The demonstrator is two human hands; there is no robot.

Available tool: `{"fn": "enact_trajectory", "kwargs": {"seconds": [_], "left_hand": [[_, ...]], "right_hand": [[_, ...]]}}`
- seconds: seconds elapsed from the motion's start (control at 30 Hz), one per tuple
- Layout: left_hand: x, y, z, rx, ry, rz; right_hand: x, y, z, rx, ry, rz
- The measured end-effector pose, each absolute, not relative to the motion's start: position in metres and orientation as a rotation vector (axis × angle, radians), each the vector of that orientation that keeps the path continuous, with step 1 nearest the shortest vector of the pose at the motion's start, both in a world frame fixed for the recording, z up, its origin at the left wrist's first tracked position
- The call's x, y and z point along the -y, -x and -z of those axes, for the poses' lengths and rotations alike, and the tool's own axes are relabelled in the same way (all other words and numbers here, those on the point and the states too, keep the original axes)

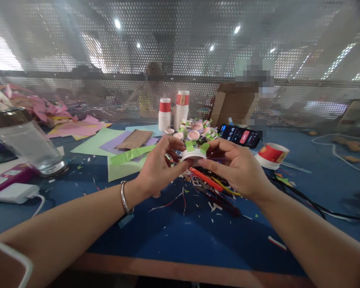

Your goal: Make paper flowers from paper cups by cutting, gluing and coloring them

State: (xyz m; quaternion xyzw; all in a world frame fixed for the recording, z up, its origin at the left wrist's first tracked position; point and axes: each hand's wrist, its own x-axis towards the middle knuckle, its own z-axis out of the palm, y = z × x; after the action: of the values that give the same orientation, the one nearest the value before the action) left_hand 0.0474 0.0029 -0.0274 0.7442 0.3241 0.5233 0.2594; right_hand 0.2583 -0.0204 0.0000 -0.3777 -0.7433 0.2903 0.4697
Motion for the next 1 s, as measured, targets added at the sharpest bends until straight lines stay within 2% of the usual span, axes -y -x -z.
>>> {"fn": "enact_trajectory", "kwargs": {"seconds": [0.3, 0.43, 0.63, 1.0], "left_hand": [[-0.002, -0.046, 0.026, -0.636, -2.465, -1.647], [-0.001, -0.046, 0.027, -0.628, -2.421, -1.718], [0.009, -0.047, 0.024, -0.859, -2.237, -1.677], [0.009, -0.047, 0.023, -0.797, -2.211, -1.677]], "right_hand": [[0.019, -0.26, 0.0, 1.854, 0.917, -0.719], [0.018, -0.259, 0.0, 1.83, 0.895, -0.786], [0.02, -0.259, -0.002, 1.808, 0.906, -0.813], [0.022, -0.258, -0.001, 1.774, 0.884, -0.914]]}}
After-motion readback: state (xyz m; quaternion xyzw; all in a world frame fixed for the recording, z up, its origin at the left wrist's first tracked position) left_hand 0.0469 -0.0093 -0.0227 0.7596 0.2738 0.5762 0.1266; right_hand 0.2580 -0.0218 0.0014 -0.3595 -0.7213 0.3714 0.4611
